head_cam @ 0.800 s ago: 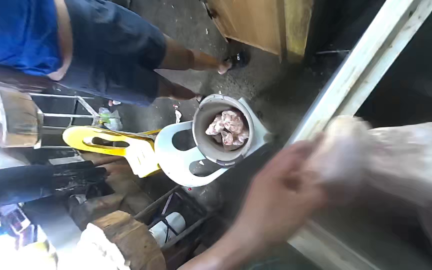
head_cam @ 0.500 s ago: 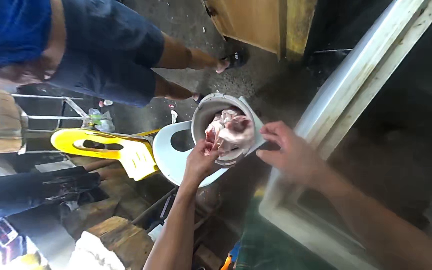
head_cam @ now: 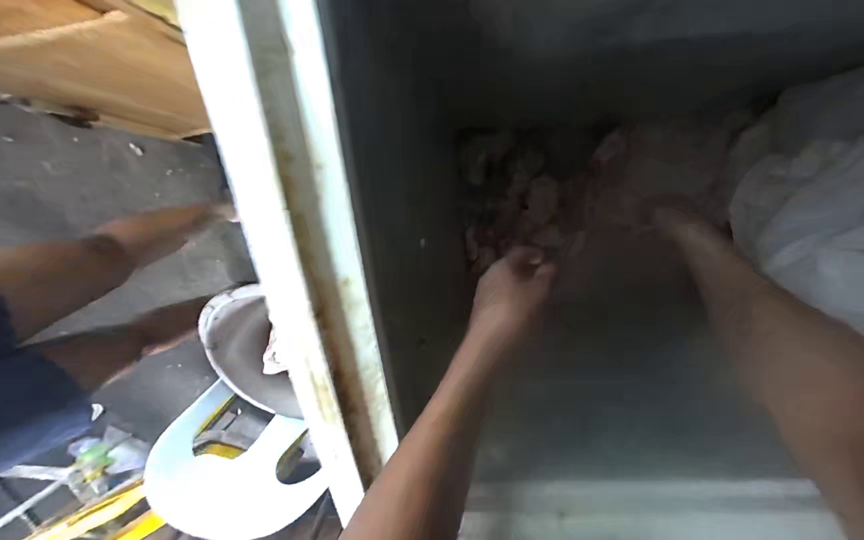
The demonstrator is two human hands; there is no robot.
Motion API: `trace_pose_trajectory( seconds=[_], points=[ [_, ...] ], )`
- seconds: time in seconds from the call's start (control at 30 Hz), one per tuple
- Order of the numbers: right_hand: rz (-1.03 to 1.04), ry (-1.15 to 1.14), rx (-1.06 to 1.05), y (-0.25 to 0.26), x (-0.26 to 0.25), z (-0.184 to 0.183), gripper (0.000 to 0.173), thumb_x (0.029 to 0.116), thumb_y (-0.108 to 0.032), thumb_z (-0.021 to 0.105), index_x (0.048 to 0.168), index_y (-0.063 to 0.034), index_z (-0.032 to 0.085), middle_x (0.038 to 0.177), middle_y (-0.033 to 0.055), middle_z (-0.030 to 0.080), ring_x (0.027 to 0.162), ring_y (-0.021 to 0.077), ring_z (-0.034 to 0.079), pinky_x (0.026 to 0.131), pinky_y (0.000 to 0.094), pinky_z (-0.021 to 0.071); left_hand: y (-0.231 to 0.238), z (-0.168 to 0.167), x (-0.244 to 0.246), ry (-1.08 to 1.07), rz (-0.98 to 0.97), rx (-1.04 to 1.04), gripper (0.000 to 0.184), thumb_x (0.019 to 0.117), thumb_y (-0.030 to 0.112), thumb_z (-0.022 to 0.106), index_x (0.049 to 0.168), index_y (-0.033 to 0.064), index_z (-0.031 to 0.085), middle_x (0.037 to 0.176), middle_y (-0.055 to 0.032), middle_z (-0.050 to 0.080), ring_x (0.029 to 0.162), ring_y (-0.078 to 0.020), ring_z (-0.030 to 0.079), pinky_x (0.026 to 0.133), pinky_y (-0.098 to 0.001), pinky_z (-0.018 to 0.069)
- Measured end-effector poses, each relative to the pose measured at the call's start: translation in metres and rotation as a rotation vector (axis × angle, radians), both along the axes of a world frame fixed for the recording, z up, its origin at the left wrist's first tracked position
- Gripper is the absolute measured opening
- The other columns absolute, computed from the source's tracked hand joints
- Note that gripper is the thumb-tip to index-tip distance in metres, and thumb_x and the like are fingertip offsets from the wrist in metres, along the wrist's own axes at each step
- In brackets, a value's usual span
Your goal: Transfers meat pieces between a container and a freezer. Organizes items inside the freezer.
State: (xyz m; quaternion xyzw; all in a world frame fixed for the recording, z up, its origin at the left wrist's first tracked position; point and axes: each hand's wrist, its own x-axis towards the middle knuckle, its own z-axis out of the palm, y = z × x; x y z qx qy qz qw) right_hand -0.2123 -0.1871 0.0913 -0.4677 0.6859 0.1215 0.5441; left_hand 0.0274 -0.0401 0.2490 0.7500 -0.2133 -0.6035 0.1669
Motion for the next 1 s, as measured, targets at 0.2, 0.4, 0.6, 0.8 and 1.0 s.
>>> trace_pose_trajectory(
  seconds=[0.2,0.4,0.6,0.8,1.0],
  points=[
    [0.293,0.126,0.155,0.063,-0.04,-0.152,0.043,0.1057,-0.037,0.056,0.129,-0.0016,0.065,0.129,0.025,0.065,0.122,0.0427,0.061,0.103,0.0662,0.0467,-0.04,-0.22,0.003,-0.212,-0.181,0.162,0.06,0.1045,0.045,0.054,0.152,0.0091,0.046,0.144,-0.0201,0.056,0.131,-0.0343,0.056,0.109,-0.056,0.0457],
    [0.357,0.126,0.105,0.071,-0.008,-0.22,0.04,0.1058,-0.033,0.053,0.13,-0.0026,0.062,0.125,0.0243,0.067,0.115,0.0428,0.066,0.096,0.066,0.0515,-0.08,-0.354,0.043,-0.385,-0.487,0.276,0.051,0.1028,0.031,0.058,0.144,0.0016,0.052,0.142,-0.0246,0.056,0.132,-0.0393,0.054,0.109,-0.0585,0.0442],
    [0.601,0.112,-0.139,0.067,0.042,-0.271,0.065,0.0923,-0.022,0.069,0.151,-0.0068,0.047,0.15,0.0271,0.048,0.133,0.0478,0.052,0.102,0.0663,0.0474,-0.116,-0.392,0.058,-0.556,-0.283,0.273,0.073,0.1025,0.047,0.054,0.155,0.0004,0.035,0.149,-0.0243,0.049,0.138,-0.0359,0.049,0.114,-0.0534,0.0411],
    [0.37,0.358,-0.002,0.094,0.071,-0.296,0.09,0.0872,-0.036,0.076,0.163,-0.0332,0.027,0.166,0.0295,0.017,0.148,0.0564,0.023,0.098,0.0803,0.0396,-0.138,-0.418,0.08,-0.653,-0.296,0.188,0.086,0.0965,0.065,0.054,0.158,0.0079,0.033,0.15,-0.0192,0.051,0.138,-0.0312,0.051,0.114,-0.0525,0.0425],
    [0.373,0.249,-0.125,0.092,0.064,-0.306,0.068,0.0858,-0.014,0.077,0.148,-0.0258,0.053,0.149,0.0283,0.041,0.136,0.0513,0.044,0.091,0.0683,0.0517,-0.156,-0.444,0.087,-0.674,-0.243,0.18,0.089,0.0934,0.055,0.065,0.157,0.0023,0.031,0.151,-0.0213,0.048,0.139,-0.0312,0.049,0.115,-0.0485,0.0421]
  ],
)
